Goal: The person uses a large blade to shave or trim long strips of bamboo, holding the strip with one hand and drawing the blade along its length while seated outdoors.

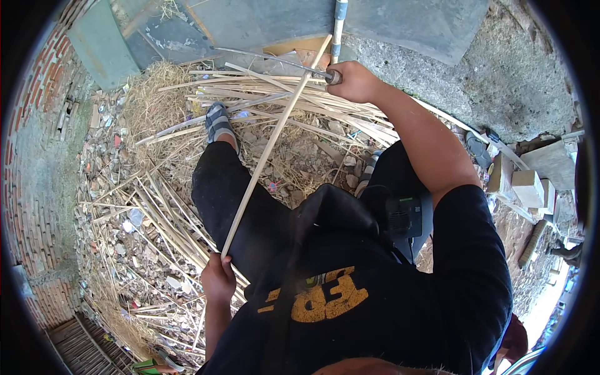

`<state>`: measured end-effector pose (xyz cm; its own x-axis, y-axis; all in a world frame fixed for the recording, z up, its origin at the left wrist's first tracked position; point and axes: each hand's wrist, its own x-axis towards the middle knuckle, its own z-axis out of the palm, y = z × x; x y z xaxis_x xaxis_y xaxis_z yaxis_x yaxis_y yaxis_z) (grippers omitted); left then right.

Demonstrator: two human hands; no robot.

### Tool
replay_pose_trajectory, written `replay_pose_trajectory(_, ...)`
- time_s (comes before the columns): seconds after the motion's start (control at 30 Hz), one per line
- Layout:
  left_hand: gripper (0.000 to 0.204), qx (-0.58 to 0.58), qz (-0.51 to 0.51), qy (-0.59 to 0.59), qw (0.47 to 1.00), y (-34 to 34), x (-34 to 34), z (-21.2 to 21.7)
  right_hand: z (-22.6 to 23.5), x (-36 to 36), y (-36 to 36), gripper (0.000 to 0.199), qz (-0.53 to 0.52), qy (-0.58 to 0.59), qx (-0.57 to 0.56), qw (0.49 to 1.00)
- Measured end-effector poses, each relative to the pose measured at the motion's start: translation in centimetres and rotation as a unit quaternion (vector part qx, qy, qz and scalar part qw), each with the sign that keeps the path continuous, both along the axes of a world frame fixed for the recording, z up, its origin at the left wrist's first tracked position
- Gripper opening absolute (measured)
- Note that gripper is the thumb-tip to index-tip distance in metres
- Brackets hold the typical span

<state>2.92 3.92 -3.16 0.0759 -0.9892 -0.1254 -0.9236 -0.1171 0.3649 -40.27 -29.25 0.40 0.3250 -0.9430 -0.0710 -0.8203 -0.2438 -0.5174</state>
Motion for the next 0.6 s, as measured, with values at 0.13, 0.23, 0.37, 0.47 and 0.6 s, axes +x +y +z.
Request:
replay_pose_trajectory(0.13, 0.023, -0.01, 0.0, -0.003, 1.0, 0.0, 0.0, -0.2, 0.9, 1.0, 0.5, 0.029, 0.073, 0.046, -0.02, 0.996)
replay_pose_trajectory(0.23, 0.022, -0.013, 0.015, -0.026, 0.999, 0.3, -1.0, 0.0, -0.5, -0.3, -0.2, 0.029, 0.026, 0.017, -0.01, 0.999)
replay_pose_trajectory(0.37, 0.021, -0.003, 0.011, -0.024, 1.0, 0.5, -0.2, 0.0, -1.5, -0.3, -0.3, 0.027, 0.049, -0.002, -0.049, 0.998)
replay_pose_trajectory(0.47, 0.021, -0.004, 0.005, 0.0, 1.0, 0.6, 0.2, -0.3, 0.1, 2.0, 1.6, 0.027, 0.121, 0.063, -0.074, 0.988)
replay_pose_trajectory(0.6, 0.021, -0.006, 0.005, 0.015, 1.0, -0.2, -0.3, -0.3, -2.1, -0.6, -1.9, 0.027, -0.003, -0.035, 0.011, 0.999)
